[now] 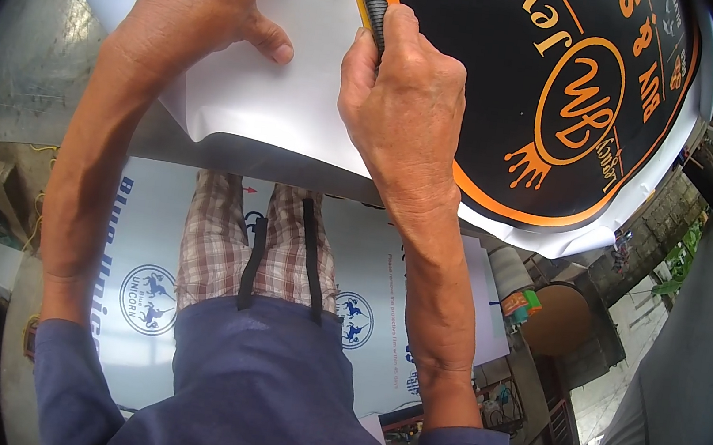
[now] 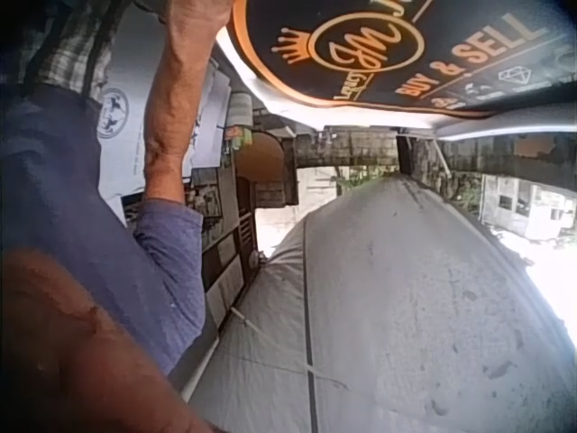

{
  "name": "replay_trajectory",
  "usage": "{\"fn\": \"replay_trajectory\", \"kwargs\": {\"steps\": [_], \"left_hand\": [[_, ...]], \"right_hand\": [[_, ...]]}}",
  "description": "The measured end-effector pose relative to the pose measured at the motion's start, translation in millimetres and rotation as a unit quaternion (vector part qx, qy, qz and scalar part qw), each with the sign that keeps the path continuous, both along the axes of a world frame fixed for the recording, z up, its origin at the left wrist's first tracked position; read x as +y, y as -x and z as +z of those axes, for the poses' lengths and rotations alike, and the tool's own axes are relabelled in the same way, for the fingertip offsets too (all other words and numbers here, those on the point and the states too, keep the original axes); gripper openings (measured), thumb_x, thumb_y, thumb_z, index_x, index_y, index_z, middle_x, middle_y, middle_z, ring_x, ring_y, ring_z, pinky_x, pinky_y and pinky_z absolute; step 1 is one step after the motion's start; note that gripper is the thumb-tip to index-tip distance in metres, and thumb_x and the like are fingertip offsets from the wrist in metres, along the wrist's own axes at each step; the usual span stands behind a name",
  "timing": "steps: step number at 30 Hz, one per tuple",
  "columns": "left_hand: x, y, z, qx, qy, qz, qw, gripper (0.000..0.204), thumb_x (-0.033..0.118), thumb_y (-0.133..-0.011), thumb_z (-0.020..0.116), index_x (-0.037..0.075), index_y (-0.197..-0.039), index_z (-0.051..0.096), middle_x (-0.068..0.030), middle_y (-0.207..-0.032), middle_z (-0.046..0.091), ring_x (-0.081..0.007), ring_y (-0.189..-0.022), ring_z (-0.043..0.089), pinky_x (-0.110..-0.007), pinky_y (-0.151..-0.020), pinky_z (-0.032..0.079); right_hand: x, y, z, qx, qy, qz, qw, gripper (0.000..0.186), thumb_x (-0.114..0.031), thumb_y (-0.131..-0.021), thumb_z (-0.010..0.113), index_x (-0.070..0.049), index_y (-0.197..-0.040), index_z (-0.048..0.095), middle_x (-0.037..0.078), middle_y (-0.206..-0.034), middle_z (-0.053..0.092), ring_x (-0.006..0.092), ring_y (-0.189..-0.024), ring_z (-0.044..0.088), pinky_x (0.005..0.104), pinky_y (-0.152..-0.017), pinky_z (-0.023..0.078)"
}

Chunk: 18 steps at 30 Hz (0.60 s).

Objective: Cutting out a circular sign from a larger vinyl sheet using a utility knife on a metal table.

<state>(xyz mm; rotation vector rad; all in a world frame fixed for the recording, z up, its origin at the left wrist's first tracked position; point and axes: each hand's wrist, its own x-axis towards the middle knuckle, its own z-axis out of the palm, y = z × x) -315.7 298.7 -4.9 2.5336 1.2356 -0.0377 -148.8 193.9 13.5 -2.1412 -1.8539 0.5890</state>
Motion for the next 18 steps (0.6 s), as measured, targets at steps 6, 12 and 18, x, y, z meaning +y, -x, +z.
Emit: {"fn": "replay_trajectory", "kwargs": {"steps": [6,12,18], "left_hand": [[-1,-2,19,0.041,0.019,0.002,0.999,0.120,0.049,-0.051,0.099,0.024,-0.156,0.046,-0.0089,-0.150,0.045,-0.0352,-0.136,0.039,-0.061,-0.107,0.041],[-6,-4,21,0.074,-0.016,0.007,0.997,0.119,0.048,-0.051,0.099,0.023,-0.156,0.046,-0.0091,-0.149,0.045,-0.0351,-0.136,0.039,-0.061,-0.107,0.041],[-6,-1,11,0.042,-0.032,-0.001,0.999,0.120,0.049,-0.051,0.099,0.023,-0.155,0.046,-0.0091,-0.148,0.046,-0.0346,-0.134,0.040,-0.061,-0.105,0.041]], "right_hand": [[-3,1,1,-0.009,-0.004,0.004,1.000,0.012,-0.002,-0.092,0.066,0.004,-0.088,0.056,0.017,-0.063,0.065,0.0276,-0.050,0.068,0.0370,-0.045,0.051],[-5,2,0,-0.003,-0.004,0.003,1.000,0.011,-0.002,-0.092,0.066,0.004,-0.091,0.057,0.017,-0.064,0.065,0.0275,-0.051,0.068,0.0374,-0.045,0.052],[-6,-1,0,-0.007,-0.012,0.007,1.000,0.011,-0.002,-0.092,0.066,0.004,-0.091,0.057,0.016,-0.064,0.065,0.0266,-0.050,0.068,0.0374,-0.046,0.052]]}}
